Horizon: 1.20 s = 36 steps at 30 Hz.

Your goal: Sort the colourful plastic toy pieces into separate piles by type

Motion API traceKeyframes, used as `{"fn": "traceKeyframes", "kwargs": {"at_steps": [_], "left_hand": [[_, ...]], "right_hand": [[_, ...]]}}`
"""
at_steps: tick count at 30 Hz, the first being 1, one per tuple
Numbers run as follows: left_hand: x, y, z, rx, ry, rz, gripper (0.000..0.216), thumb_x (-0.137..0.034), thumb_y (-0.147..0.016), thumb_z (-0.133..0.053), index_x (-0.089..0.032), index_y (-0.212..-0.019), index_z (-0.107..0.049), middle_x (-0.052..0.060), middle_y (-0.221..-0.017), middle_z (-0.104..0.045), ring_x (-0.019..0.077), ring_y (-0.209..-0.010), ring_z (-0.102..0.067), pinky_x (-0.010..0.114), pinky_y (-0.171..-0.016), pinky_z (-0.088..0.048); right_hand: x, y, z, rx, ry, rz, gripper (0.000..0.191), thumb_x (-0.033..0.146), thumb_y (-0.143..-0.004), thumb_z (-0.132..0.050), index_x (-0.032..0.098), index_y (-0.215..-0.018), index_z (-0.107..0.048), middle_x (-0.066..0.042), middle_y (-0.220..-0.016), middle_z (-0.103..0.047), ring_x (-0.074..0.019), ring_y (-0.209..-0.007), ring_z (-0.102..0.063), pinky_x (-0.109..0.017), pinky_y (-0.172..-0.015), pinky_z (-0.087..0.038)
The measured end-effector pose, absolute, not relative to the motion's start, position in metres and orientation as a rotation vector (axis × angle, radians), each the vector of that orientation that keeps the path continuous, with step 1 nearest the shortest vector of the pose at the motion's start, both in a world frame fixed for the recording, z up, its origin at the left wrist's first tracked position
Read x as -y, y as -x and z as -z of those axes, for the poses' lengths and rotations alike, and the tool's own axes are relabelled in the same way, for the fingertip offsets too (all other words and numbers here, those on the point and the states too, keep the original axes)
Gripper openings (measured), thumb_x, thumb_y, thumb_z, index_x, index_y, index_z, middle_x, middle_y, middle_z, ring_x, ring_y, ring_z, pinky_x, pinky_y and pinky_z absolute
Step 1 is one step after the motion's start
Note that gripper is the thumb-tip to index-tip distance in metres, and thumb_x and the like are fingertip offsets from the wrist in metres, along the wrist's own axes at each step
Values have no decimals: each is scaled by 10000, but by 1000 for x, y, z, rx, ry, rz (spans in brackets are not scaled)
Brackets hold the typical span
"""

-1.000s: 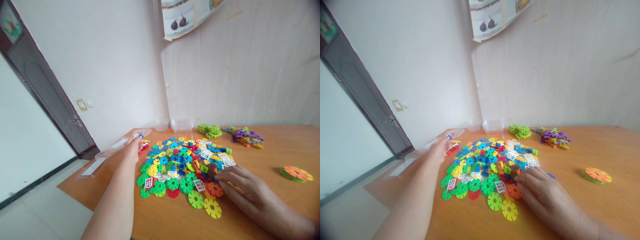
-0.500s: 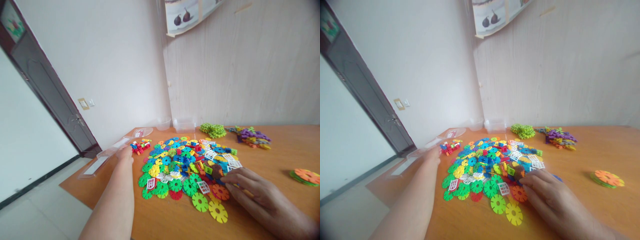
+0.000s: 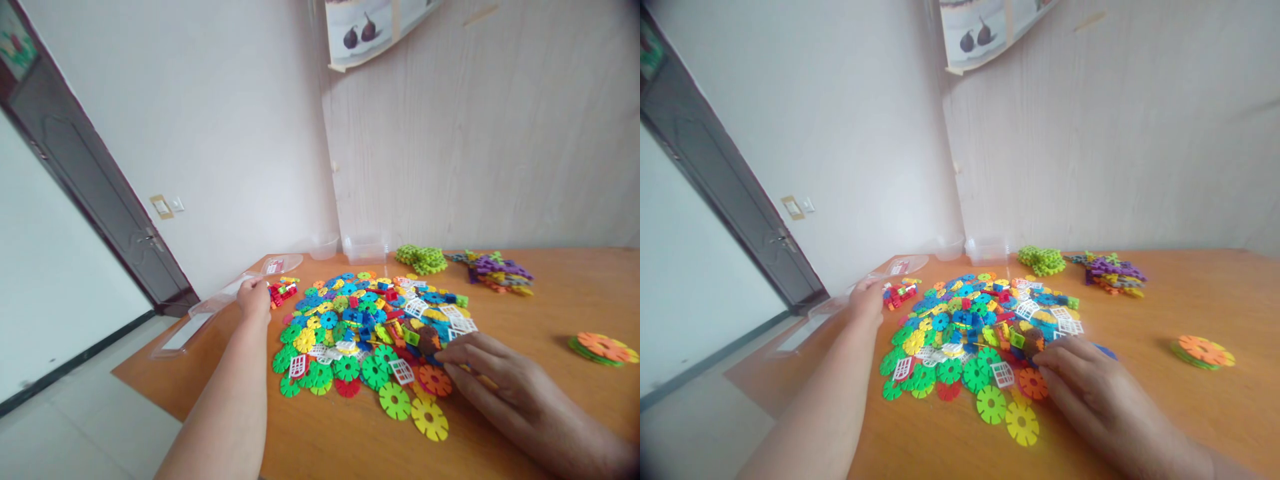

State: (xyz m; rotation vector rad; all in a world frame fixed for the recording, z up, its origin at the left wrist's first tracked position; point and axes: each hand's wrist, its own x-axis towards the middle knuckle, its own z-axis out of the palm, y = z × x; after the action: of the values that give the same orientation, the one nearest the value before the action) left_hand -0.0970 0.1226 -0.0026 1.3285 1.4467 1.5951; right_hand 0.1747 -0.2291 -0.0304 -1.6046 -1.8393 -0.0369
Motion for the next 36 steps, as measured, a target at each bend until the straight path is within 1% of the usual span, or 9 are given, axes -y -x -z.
{"fn": "traceKeyframes", "kwargs": {"at_steps": [2, 4, 8, 12, 17, 22, 27, 31, 36], "left_hand": [[-109, 86, -5, -1384, -1431, -1559, 217, -273, -761, -655, -162, -944, -692, 9, -742, -665, 163, -702, -632, 253, -629, -497], [-91, 74, -13, -1247, -1618, -1442, 223, -301, -741, -676, -173, -921, -708, 9, -763, -686, 168, -738, -639, 255, -672, -502], [-51, 53, -19, -749, -2198, -864, 274, -357, -805, -651, -192, -1015, -715, 41, -942, -715, 189, -900, -650, 297, -815, -506], [-29, 42, -15, -566, -2525, -588, 238, -309, -791, -675, -240, -1013, -727, 34, -1078, -681, 198, -1025, -621, 326, -938, -463], [-27, 38, -13, -543, -2688, -523, 167, -234, -750, -679, -234, -910, -725, 23, -1032, -672, 199, -1001, -608, 310, -900, -464], [-22, 38, -14, -593, -2563, -466, 141, -202, -749, -645, -209, -882, -693, 19, -957, -691, 190, -920, -634, 296, -828, -483], [-34, 41, -13, -702, -2271, -660, 188, -252, -741, -669, -195, -919, -688, 21, -874, -683, 170, -825, -633, 280, -747, -497], [-67, 56, -12, -992, -1752, -1146, 251, -256, -660, -733, -181, -896, -692, 24, -855, -697, 157, -770, -642, 258, -696, -503], [-107, 89, -8, -1290, -1390, -1409, 178, -201, -690, -652, -155, -861, -630, 2, -680, -642, 124, -573, -597, 248, -576, -481]], "right_hand": [[229, -174, 31, 1839, 1606, 36, 180, 280, -966, -481, 242, -1004, -652, -74, -1010, -663, -196, -913, -663, -287, -778, -569], [228, -175, 32, 1844, 1609, 29, 181, 278, -969, -476, 241, -1003, -649, -76, -1006, -658, -196, -910, -660, -292, -779, -565], [227, -176, 34, 1853, 1619, -12, 177, 266, -975, -470, 247, -1029, -637, -70, -1032, -654, -194, -930, -649, -298, -801, -551], [226, -175, 35, 1855, 1629, -33, 184, 264, -983, -458, 257, -1056, -627, -64, -1044, -648, -192, -944, -639, -307, -813, -542], [226, -174, 34, 1856, 1626, -16, 188, 262, -983, -454, 257, -1048, -630, -62, -1035, -650, -192, -935, -641, -311, -809, -545], [225, -175, 33, 1868, 1608, 5, 179, 260, -973, -470, 255, -1036, -637, -65, -1048, -656, -192, -944, -648, -292, -807, -553], [228, -174, 31, 1866, 1610, 52, 180, 282, -970, -478, 250, -1026, -646, -69, -1042, -659, -187, -934, -659, -274, -795, -565], [228, -174, 31, 1864, 1606, 74, 196, 293, -971, -475, 241, -987, -663, -75, -1005, -670, -189, -904, -668, -275, -782, -574], [226, -173, 31, 1850, 1598, 65, 208, 305, -965, -483, 237, -972, -679, -80, -988, -684, -201, -889, -678, -282, -760, -583]]}}
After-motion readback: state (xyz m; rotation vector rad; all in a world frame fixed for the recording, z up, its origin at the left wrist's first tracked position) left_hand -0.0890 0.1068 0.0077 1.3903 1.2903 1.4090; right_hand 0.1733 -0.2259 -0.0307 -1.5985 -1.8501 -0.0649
